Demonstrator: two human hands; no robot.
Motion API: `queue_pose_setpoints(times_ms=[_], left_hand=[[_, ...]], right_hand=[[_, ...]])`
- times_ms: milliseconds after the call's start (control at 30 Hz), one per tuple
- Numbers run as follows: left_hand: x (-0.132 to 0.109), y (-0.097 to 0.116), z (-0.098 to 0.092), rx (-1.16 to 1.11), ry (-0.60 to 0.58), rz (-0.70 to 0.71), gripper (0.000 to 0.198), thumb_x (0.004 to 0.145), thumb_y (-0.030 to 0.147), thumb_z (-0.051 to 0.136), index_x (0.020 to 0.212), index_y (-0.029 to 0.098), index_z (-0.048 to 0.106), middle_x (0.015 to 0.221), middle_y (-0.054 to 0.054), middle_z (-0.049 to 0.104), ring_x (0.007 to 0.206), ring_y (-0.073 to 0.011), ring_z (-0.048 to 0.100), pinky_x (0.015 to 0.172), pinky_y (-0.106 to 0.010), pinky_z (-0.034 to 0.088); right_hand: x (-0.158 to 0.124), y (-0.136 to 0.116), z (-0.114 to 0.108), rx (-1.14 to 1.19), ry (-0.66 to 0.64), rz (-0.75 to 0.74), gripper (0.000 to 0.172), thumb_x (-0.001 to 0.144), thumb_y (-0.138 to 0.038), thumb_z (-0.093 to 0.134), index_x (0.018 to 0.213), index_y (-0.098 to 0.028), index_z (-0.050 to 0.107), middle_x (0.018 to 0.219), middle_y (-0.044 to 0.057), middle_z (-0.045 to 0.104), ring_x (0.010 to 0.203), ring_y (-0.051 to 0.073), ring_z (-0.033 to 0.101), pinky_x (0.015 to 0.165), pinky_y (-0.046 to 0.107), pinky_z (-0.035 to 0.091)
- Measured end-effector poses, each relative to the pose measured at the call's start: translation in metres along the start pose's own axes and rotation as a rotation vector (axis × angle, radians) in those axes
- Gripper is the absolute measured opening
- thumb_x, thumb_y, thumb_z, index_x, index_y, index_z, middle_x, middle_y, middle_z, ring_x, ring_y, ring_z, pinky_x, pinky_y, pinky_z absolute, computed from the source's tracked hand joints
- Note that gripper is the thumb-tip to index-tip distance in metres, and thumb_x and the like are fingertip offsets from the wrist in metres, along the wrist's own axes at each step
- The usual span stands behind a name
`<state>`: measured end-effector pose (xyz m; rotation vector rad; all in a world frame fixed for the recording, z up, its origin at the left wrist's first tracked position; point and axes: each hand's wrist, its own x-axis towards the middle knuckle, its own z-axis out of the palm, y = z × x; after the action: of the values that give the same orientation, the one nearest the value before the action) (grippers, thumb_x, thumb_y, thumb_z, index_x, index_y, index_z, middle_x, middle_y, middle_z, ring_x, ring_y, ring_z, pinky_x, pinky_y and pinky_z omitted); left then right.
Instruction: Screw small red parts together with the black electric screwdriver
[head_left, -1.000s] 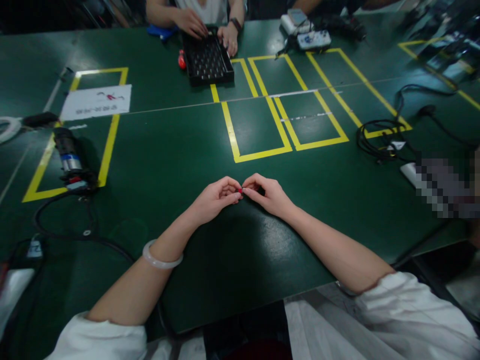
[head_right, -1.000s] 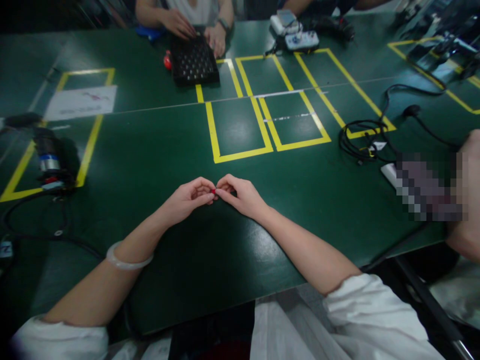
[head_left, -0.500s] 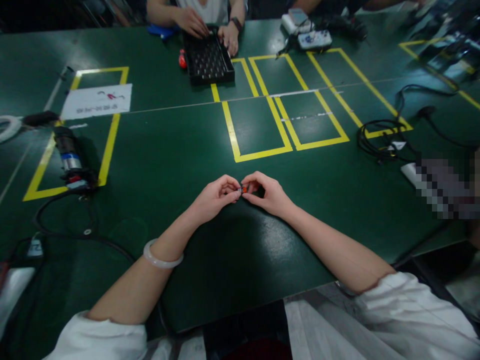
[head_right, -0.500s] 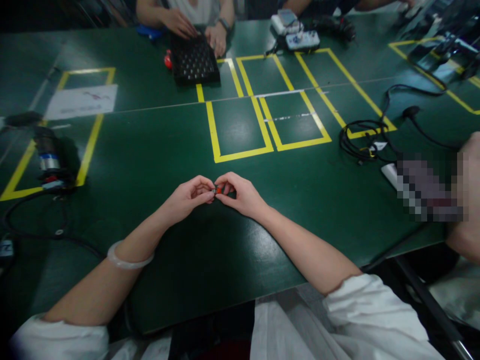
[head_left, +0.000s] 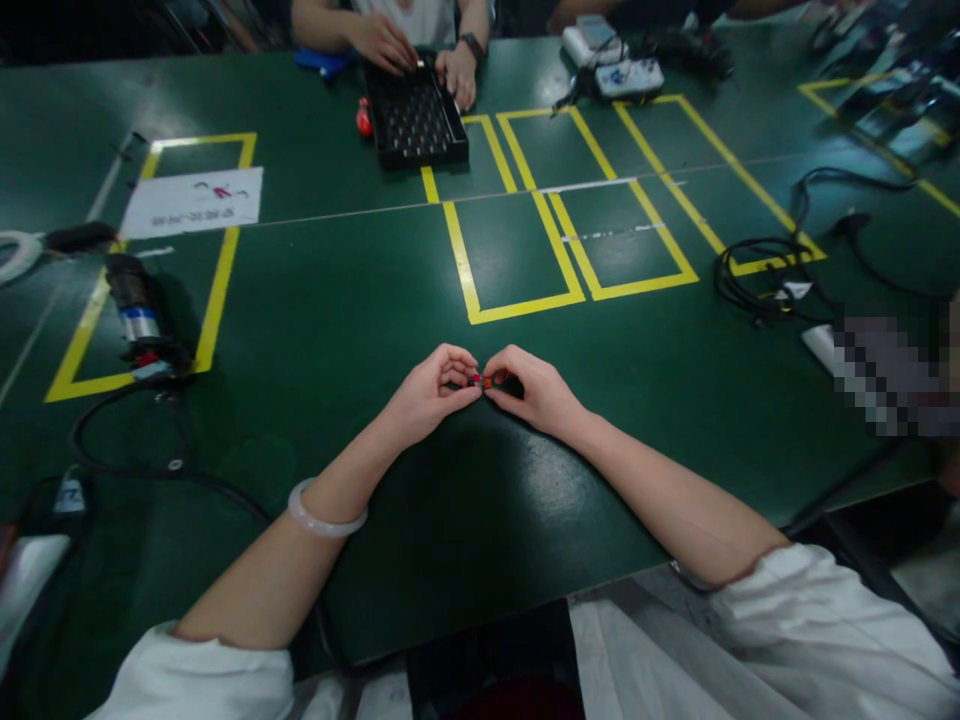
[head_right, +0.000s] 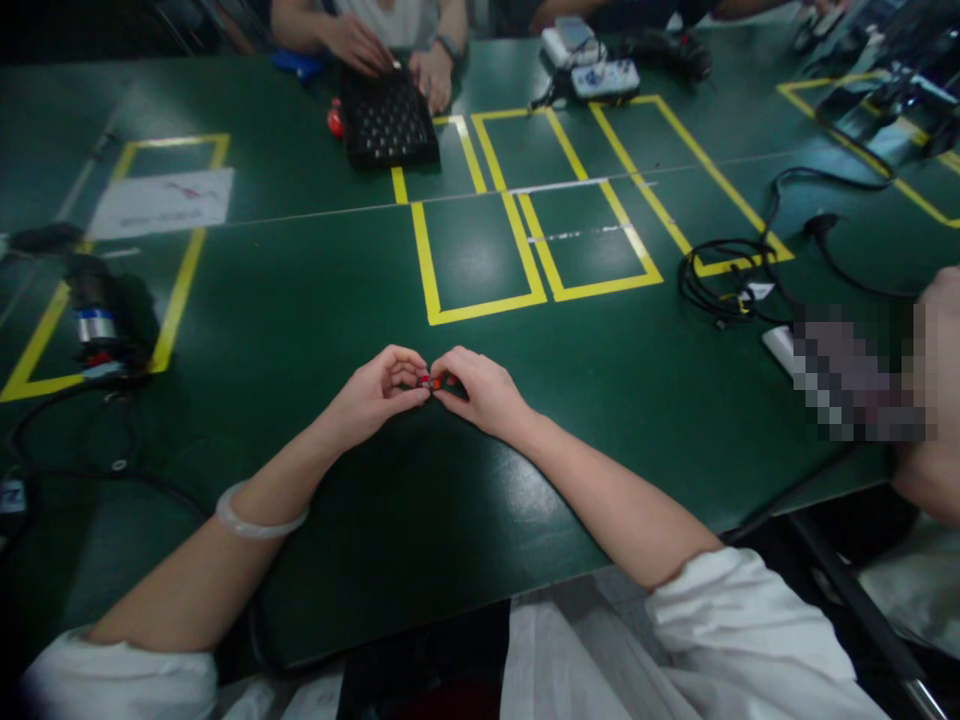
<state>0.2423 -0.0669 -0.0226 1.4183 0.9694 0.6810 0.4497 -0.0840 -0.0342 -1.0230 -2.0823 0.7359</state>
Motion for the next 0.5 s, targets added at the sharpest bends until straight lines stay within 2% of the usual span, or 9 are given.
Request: queue_pose_setpoints(times_ms=[267,500], left_hand=[[-0.0004,0.0023,-0.002,0.069,-0.062,0.012,0.028,0.082,0.03,0.071,0.101,0.015,0.057,0.098,-0.005,0.064,0.086,-0.0144,0.062,0.078,-0.028,0.049],[-0.0011,0.0056,-0.0008,0.091,-0.048,-0.004,0.028,0.081,0.031,0.071,0.1,0.014,0.059,0.096,-0.006,0.065,0.084,-0.0146,0.062,0.079,-0.029,0.05]], right_hand=[[-0.0003,-0.0013,-0.0024,0.067,0.005,0.05,0.01,0.088,-0.02,0.063,0.098,-0.021,0.058,0.095,0.003,0.062,0.083,0.016,0.061,0.075,0.029,0.049],[0.0003,-0.0009,-0.0029,0.112,0.03,0.059,0.013,0.085,-0.017,0.063,0.097,-0.02,0.059,0.092,0.003,0.062,0.08,0.014,0.061,0.073,0.028,0.049]])
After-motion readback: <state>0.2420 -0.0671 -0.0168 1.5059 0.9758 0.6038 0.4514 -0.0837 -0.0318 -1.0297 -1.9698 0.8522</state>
